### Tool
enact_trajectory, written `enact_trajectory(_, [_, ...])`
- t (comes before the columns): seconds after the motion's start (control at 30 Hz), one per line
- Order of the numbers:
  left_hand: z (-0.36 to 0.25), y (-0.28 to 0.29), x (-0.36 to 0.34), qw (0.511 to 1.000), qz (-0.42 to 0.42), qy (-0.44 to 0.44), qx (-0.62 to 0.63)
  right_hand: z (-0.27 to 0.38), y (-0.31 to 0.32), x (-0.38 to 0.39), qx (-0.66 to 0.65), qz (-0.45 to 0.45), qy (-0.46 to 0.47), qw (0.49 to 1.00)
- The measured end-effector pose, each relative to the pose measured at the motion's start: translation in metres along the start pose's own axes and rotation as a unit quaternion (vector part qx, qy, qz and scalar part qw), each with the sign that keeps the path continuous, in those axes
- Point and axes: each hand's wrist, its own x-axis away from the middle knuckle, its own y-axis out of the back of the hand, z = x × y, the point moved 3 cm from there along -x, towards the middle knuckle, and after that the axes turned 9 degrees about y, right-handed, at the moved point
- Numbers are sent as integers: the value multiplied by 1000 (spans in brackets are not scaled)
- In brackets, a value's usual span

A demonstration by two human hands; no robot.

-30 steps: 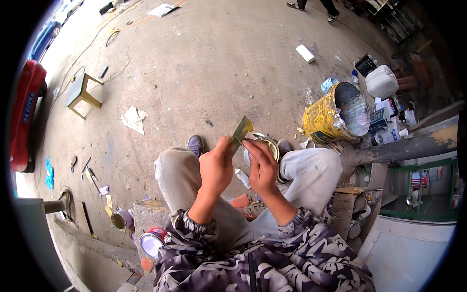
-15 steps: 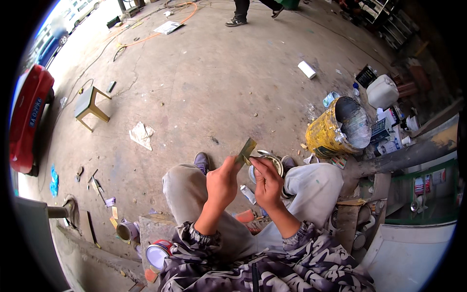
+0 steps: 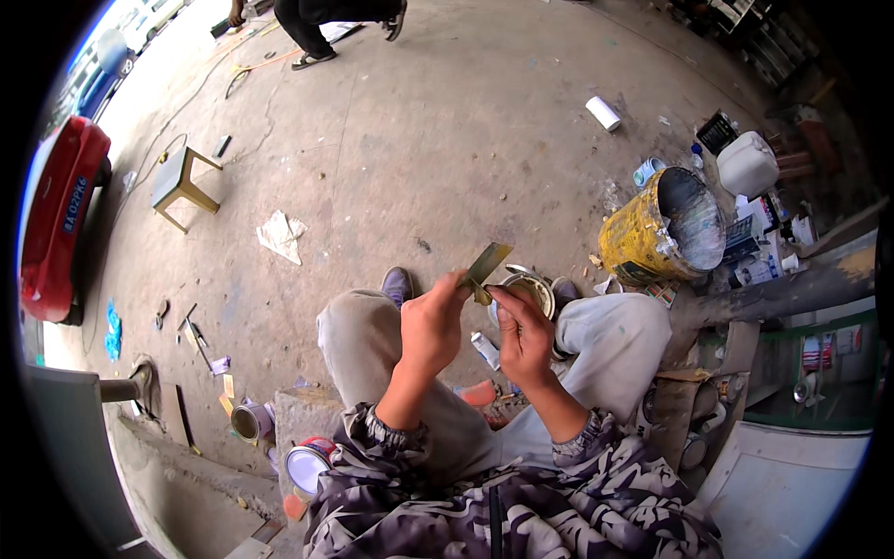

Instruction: The person scoops yellow body filler from a can onto a putty knife, mixes it briefly, and then applies it to a damaged area on the rear quarter panel of a red car. The person smooths the filler over the damaged surface using the putty knife.

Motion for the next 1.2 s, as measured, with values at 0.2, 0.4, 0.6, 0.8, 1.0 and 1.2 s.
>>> enact_trajectory(0.2, [26, 7, -5, 958, 37, 111, 264, -22, 43, -22, -168, -100, -164, 967])
enact_trajectory(0.4, [26, -4, 3, 917, 173, 166, 319, -5, 46, -51, -433, -29, -154, 888])
enact_trajectory(0.6, [27, -8, 1, 904, 169, 195, 341, -25, 31, -16, -250, 10, -170, 953])
enact_trajectory(0.8, [33, -16, 6, 972, 29, 144, 181, -14, 32, -23, 9, -49, -31, 998])
enact_trajectory(1.0, [-1, -20, 3, 998, -30, 20, -43, -10, -4, -3, 69, -52, 15, 996])
enact_trajectory(1.2, [7, -9, 2, 997, -29, 70, -14, -16, 7, 5, 19, 21, -38, 999])
